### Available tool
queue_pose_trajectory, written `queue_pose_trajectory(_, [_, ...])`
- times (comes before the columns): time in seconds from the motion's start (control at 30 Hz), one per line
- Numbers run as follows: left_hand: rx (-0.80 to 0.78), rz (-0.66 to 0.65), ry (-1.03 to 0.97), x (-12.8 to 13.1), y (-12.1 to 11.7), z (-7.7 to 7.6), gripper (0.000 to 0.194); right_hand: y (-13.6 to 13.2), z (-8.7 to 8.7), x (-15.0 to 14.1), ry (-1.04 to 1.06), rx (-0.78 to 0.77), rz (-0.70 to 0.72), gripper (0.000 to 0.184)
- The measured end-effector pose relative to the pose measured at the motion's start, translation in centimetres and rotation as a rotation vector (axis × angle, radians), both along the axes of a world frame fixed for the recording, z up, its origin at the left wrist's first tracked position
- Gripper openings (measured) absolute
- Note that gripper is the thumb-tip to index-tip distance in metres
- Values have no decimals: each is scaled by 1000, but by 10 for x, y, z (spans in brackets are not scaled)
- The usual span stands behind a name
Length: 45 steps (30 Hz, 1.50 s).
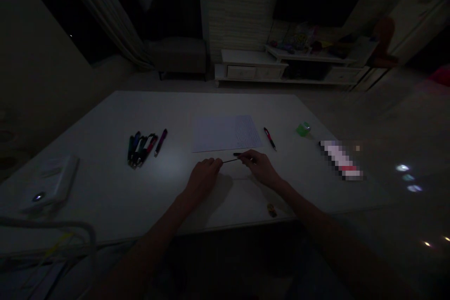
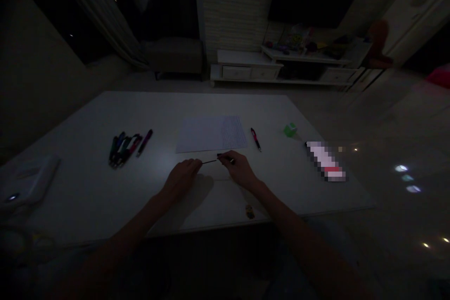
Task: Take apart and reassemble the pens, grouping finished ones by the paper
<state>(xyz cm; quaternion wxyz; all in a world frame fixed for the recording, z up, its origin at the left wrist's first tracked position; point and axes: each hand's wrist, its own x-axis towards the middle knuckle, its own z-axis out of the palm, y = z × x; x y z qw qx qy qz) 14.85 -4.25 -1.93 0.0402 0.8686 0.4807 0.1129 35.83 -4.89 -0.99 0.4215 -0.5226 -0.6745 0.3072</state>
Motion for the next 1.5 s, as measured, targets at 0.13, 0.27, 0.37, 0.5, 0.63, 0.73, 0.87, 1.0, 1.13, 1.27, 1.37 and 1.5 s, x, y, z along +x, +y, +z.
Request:
queue_pose_trajectory(0.13, [-11, 5, 17, 0, -1, -1, 18, 2, -4, 0, 3, 5, 16, 16])
queue_pose_trajectory(0.27, [-18, -5, 14, 3, -4, 1, 18, 1, -3, -2, -47, 39, 46, 15])
queue_pose_trajectory(0.37, [-3, -45, 18, 8, -7, 1, 17, -3, 1, -7, -91, 21, 99, 15])
queue_pose_trajectory(0.5, [-29, -59, 27, 11, -9, 1, 16, -5, 1, -7, -69, -60, 116, 22])
queue_pose_trajectory(0.63, [-68, -29, -36, 8, -7, -1, 20, 9, -6, 15, -120, -55, 109, 34])
queue_pose_trajectory(0.73, [-73, -1, -75, 6, -5, -1, 23, 24, -21, 27, -247, 55, -79, 25])
queue_pose_trajectory(0.87, [-61, 25, -75, 4, -4, 0, 23, 36, -42, 20, -364, 134, -128, 23])
queue_pose_trajectory(1.0, [-43, 40, -47, -1, -2, 2, 24, 38, -44, 13, -352, 160, -159, 14])
queue_pose_trajectory(1.13, [-45, 55, -25, -6, 1, 2, 24, 28, -25, 19, -182, 45, -76, 15])
queue_pose_trajectory(1.27, [-24, 47, -20, -6, 2, 1, 23, 11, -7, 18, -109, 75, -11, 14])
queue_pose_trajectory(1.37, [-17, 50, -19, -4, 1, 0, 21, 4, -1, 14, -97, 88, -13, 12])
queue_pose_trajectory(1.5, [-29, 40, -26, -5, 1, 1, 21, 5, 0, 15, -91, 83, -27, 12])
